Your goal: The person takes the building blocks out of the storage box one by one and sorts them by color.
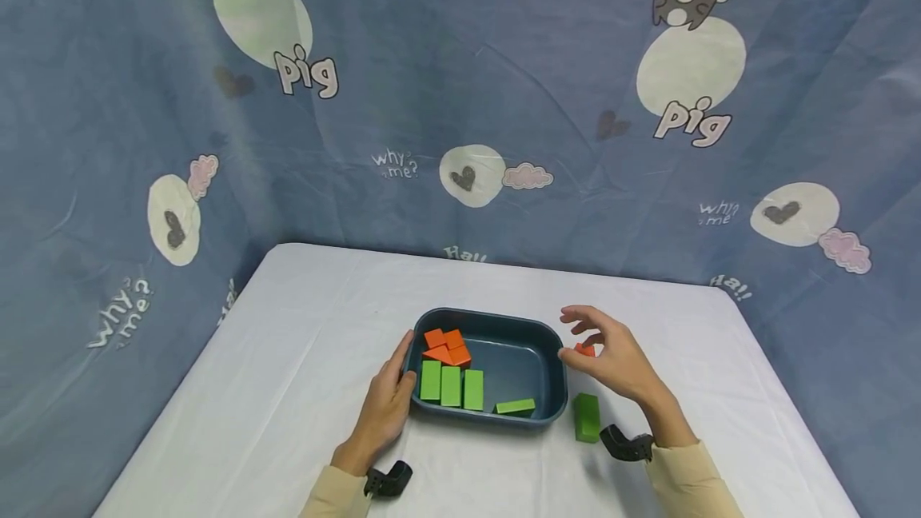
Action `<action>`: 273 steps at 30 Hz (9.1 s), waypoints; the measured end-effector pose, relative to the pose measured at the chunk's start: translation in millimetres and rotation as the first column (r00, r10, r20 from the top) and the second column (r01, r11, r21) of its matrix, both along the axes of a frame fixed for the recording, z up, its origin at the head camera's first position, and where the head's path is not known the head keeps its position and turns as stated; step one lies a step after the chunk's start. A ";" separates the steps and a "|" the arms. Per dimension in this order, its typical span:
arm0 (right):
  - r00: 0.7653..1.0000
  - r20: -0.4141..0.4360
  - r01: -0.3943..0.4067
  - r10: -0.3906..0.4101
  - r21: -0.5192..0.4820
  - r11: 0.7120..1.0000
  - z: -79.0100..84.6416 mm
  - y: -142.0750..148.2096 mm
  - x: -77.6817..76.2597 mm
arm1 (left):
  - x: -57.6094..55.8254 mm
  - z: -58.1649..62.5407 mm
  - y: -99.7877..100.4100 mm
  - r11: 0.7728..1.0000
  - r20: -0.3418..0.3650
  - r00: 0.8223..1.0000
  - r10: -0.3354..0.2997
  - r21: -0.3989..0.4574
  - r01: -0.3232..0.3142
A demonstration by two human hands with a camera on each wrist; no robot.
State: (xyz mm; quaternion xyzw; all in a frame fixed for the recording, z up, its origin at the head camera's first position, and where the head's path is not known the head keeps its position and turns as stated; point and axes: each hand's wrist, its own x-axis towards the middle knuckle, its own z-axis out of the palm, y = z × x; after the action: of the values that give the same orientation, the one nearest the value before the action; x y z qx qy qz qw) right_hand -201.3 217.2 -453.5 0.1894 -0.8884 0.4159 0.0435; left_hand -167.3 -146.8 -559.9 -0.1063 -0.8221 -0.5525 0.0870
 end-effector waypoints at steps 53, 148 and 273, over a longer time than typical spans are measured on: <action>0.946 0.055 -0.316 0.320 -0.066 0.946 -2.0 -94.3 -61.0 | 2.8 0.2 -3.7 1.000 -0.025 0.999 0.022 -0.013 -0.022; 0.905 0.195 -0.421 0.379 0.279 0.863 -40.1 -123.9 -62.1 | 5.5 5.4 0.9 1.000 -0.002 1.000 -0.010 -0.019 0.010; 0.963 0.260 0.102 -0.071 -0.106 0.989 -20.5 106.9 -21.3 | 5.6 7.7 5.9 0.999 -0.003 1.000 0.008 0.037 -0.008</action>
State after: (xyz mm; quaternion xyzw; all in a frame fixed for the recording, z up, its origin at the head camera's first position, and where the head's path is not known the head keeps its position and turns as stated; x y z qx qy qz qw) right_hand -222.5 324.1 -474.0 0.0922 -0.8678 0.4866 -0.0420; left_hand -161.7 -140.9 -552.2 -0.1021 -0.8119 -0.5673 0.0923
